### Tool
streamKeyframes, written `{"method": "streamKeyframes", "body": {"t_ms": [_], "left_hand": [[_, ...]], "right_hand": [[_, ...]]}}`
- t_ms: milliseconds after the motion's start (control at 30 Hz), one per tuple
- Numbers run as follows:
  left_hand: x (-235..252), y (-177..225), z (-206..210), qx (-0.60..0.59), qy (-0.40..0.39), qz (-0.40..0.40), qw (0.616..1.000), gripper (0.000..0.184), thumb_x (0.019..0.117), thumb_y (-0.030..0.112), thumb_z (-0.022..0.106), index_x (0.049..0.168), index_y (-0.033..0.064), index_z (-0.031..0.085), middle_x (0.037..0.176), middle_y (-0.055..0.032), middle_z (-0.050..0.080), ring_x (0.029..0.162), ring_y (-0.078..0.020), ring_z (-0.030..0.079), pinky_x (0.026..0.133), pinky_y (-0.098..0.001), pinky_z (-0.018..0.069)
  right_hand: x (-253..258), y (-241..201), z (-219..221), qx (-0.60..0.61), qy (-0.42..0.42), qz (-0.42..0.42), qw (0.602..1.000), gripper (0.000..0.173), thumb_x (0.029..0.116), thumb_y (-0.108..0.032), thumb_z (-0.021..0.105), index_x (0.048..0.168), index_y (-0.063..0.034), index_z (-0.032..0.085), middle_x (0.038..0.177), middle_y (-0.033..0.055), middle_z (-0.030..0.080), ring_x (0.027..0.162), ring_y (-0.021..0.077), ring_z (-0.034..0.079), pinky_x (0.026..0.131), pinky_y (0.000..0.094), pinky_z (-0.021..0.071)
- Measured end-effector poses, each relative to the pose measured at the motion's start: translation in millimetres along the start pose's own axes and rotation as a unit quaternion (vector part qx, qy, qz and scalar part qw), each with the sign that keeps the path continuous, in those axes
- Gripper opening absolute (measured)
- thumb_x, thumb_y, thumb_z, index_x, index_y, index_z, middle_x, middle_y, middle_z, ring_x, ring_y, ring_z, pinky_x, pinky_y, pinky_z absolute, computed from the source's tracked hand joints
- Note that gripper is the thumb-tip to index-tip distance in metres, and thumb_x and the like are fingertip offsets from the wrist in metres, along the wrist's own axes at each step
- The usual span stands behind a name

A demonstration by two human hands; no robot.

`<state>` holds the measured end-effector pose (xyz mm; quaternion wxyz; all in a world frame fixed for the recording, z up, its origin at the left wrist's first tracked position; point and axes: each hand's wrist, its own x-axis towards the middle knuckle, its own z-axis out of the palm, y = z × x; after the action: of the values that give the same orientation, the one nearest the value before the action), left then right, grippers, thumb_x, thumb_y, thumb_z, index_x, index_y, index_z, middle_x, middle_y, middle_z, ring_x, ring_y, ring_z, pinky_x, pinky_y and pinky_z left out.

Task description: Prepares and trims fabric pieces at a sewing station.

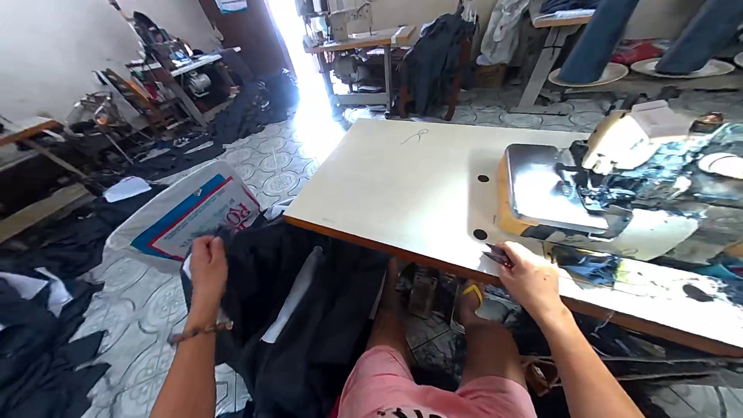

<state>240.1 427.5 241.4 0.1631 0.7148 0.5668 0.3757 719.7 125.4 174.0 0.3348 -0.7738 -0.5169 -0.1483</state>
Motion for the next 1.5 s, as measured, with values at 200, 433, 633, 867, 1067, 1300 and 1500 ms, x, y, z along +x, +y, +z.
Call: {"method": "streamKeyframes", "body": {"t_ms": [200,433,633,867,1067,1300,1500], "left_hand": [[-51,-47,69,0.092,-0.192,-0.132,0.968,0.055,0.0986,0.033,0.07,0.129,-0.0112,0.06,0.119,-0.0377,0.064,0.117,-0.0536,0.061,0.103,-0.0693,0.0436],[-149,-66,108,0.05,-0.149,-0.13,0.979,0.049,0.1044,0.034,0.059,0.136,-0.0024,0.057,0.129,-0.0328,0.061,0.118,-0.0513,0.061,0.099,-0.0671,0.0479],[-149,13,104,-0.038,-0.051,0.009,0.998,0.034,0.1053,0.016,0.054,0.123,-0.012,0.06,0.115,-0.0309,0.066,0.111,-0.0424,0.066,0.099,-0.0566,0.0517],[-250,83,125,-0.09,-0.265,0.108,0.954,0.034,0.0977,0.008,0.06,0.125,-0.0117,0.063,0.123,-0.0306,0.065,0.12,-0.0411,0.063,0.106,-0.0521,0.0497],[-266,75,107,-0.162,-0.604,0.165,0.763,0.059,0.1007,0.001,0.056,0.157,-0.0029,0.036,0.157,-0.0288,0.041,0.146,-0.0383,0.042,0.121,-0.0495,0.0328],[-205,99,56,-0.177,-0.515,0.199,0.814,0.048,0.096,0.011,0.067,0.142,0.0026,0.057,0.128,-0.0124,0.069,0.111,-0.0185,0.07,0.098,-0.0367,0.0567],[-149,73,48,-0.038,-0.294,0.256,0.92,0.056,0.0998,0.031,0.063,0.146,0.0013,0.053,0.154,-0.0214,0.046,0.141,-0.037,0.047,0.114,-0.0565,0.0405]], "right_hand": [[-39,-19,-22,0.198,-0.081,0.035,0.976,0.031,0.1035,-0.016,0.048,0.104,0.0075,0.068,0.08,0.0154,0.065,0.066,0.0156,0.057,0.063,0.0332,0.0489],[-111,-9,-17,0.234,-0.231,0.056,0.943,0.034,0.1012,-0.02,0.045,0.098,0.0043,0.069,0.075,0.0075,0.064,0.063,0.0064,0.056,0.061,0.0255,0.0478],[-115,-53,2,0.341,-0.303,0.096,0.885,0.028,0.0999,-0.018,0.05,0.104,0.0003,0.071,0.092,0.0018,0.071,0.081,-0.0008,0.064,0.076,0.0191,0.0531],[-100,-157,41,0.454,-0.321,0.147,0.818,0.06,0.094,-0.032,0.064,0.14,0.006,0.054,0.123,0.0149,0.069,0.108,0.0128,0.067,0.09,0.0301,0.0548],[-130,-139,85,0.475,-0.35,0.357,0.724,0.023,0.1009,-0.007,0.06,0.121,0.0032,0.062,0.087,0.0029,0.066,0.059,0.0023,0.055,0.052,0.0187,0.0461],[-146,-157,77,0.523,-0.432,0.433,0.594,0.022,0.1115,-0.02,0.041,0.13,-0.0089,0.044,0.073,-0.0008,0.051,0.046,0.0046,0.043,0.043,0.0202,0.0413],[-103,-90,-75,0.577,-0.215,0.367,0.697,0.011,0.0987,-0.022,0.06,0.107,-0.0195,0.067,0.071,-0.0097,0.067,0.048,-0.0033,0.052,0.044,0.0152,0.0451]]}}
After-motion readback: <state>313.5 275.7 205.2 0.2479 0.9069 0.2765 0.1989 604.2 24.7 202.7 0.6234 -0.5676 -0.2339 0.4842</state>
